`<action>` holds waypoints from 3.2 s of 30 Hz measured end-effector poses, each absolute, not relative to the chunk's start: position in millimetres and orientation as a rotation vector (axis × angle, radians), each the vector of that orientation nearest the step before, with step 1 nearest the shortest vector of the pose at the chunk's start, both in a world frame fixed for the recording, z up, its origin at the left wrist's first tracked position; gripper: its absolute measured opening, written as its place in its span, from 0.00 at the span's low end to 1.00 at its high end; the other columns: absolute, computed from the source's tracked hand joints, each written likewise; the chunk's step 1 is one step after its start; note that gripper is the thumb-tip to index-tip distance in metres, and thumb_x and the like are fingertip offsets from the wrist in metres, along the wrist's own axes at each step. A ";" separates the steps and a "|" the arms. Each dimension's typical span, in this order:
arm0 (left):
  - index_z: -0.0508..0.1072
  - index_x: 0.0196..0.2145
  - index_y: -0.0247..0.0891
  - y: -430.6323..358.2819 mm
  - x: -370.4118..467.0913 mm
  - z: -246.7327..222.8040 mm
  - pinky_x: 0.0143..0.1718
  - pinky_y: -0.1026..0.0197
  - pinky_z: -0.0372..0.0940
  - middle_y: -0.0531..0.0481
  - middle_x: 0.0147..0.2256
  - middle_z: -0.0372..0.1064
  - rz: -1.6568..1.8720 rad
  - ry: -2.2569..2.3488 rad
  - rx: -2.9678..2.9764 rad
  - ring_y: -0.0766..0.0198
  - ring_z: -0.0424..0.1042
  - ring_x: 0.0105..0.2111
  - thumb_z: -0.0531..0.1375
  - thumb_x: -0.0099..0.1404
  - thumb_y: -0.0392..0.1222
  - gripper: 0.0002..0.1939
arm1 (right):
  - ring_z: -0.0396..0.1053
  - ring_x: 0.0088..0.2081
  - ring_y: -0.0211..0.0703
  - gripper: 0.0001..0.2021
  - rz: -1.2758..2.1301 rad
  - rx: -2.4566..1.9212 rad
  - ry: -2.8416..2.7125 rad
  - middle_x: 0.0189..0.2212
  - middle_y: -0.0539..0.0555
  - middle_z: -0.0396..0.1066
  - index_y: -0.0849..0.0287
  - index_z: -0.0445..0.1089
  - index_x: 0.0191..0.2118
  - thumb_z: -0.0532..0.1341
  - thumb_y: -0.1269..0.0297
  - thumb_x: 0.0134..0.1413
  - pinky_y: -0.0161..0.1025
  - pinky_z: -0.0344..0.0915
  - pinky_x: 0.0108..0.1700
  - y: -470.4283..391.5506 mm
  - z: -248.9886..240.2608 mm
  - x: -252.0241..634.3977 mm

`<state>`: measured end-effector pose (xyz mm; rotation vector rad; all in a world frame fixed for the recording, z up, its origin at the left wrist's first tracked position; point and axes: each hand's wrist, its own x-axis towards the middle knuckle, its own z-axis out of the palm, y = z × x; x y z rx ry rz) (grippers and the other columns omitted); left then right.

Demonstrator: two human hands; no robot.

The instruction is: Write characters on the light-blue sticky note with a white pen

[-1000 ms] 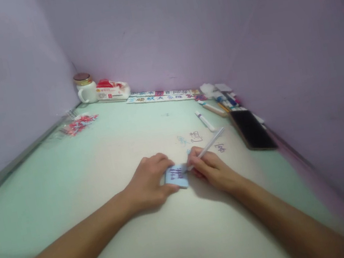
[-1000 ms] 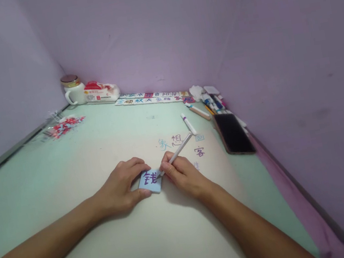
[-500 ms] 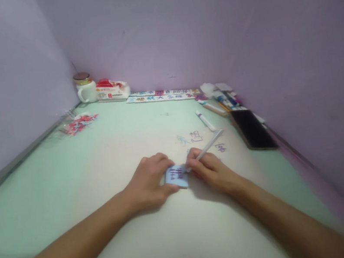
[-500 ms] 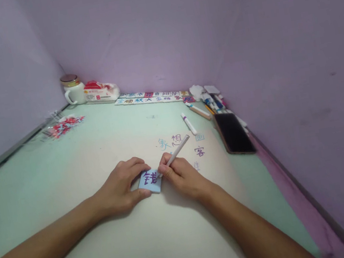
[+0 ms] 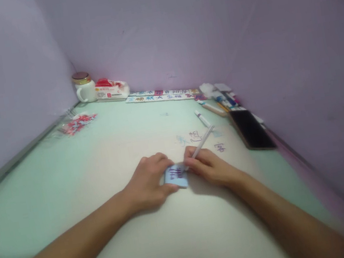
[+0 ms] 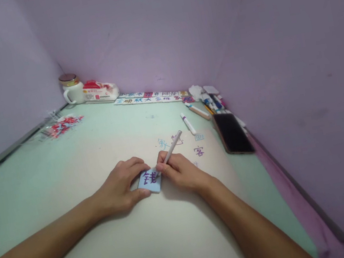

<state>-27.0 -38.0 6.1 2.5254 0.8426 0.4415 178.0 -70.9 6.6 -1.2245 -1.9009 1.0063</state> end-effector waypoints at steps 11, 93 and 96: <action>0.70 0.42 0.38 -38.2 -27.1 5.3 0.42 0.53 0.58 0.47 0.41 0.66 0.441 0.848 2.520 0.55 0.67 0.40 0.63 0.55 0.44 0.17 | 0.55 0.25 0.37 0.10 1.010 -1.222 -1.907 0.21 0.46 0.56 0.57 0.56 0.26 0.50 0.63 0.59 0.35 0.54 0.28 -69.5 5.5 178.1; 0.70 0.40 0.39 -39.0 -26.9 4.7 0.42 0.53 0.60 0.47 0.42 0.66 0.469 0.961 2.447 0.57 0.66 0.37 0.63 0.54 0.44 0.15 | 0.55 0.21 0.35 0.12 1.035 -1.248 -1.785 0.17 0.44 0.57 0.57 0.57 0.25 0.52 0.60 0.59 0.34 0.52 0.26 -69.4 3.5 181.1; 0.70 0.41 0.38 -39.3 -26.7 4.4 0.42 0.52 0.61 0.47 0.43 0.65 0.461 0.977 2.447 0.57 0.66 0.37 0.63 0.54 0.44 0.16 | 0.54 0.19 0.34 0.13 1.053 -1.221 -1.715 0.16 0.43 0.55 0.56 0.56 0.26 0.52 0.57 0.60 0.34 0.53 0.25 -71.1 1.5 181.5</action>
